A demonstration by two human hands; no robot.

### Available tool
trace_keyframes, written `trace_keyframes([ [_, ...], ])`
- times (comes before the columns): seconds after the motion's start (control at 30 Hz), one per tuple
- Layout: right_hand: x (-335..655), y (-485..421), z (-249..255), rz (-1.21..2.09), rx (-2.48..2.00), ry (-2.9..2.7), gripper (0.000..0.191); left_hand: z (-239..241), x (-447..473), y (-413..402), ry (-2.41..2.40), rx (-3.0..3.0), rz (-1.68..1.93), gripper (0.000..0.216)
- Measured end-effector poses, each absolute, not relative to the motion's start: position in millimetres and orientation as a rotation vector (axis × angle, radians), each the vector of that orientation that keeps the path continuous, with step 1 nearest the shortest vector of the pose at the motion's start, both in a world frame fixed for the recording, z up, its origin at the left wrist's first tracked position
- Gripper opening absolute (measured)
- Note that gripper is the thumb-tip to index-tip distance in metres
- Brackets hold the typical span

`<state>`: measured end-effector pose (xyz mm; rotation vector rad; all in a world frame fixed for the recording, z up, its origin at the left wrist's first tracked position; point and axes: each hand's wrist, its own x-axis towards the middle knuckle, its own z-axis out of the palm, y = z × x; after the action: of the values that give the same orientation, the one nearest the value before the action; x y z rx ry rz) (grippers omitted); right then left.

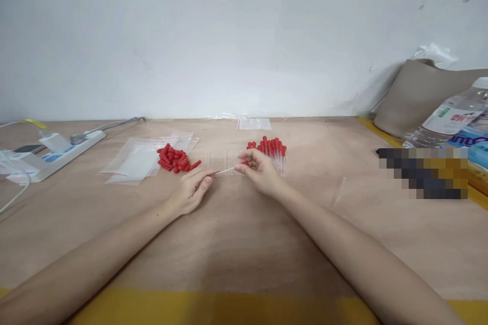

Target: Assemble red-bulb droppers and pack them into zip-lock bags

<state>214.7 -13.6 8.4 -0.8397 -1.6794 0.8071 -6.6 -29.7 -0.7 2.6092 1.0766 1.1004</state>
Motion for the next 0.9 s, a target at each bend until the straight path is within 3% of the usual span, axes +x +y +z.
trace_keyframes([
  [0.17,256.1,18.1,44.7,0.9,-1.041,-1.458,0.03,-1.4,-10.1,-25.0,1.172,2.547,1.222,0.022],
  [0.5,247.5,75.9,37.8,0.415,-1.565,-1.757,0.022,-1.0,-15.0,-25.5,1.18,2.568,1.192,0.022],
  [0.7,296.2,39.7,42.5,-0.28,-1.774,-1.623,0.031,-1.0,-19.7,-25.0,1.191,2.578,1.167,0.022],
  [0.8,358.7,7.7,38.8,-0.379,-2.086,-1.628,0.042,0.4,-16.7,-25.1,1.243,2.608,1.152,0.02],
  [0.9,410.5,-15.1,22.9,-0.289,-2.275,-1.675,0.038,0.7,-14.4,-23.7,1.436,2.625,1.171,0.015],
])
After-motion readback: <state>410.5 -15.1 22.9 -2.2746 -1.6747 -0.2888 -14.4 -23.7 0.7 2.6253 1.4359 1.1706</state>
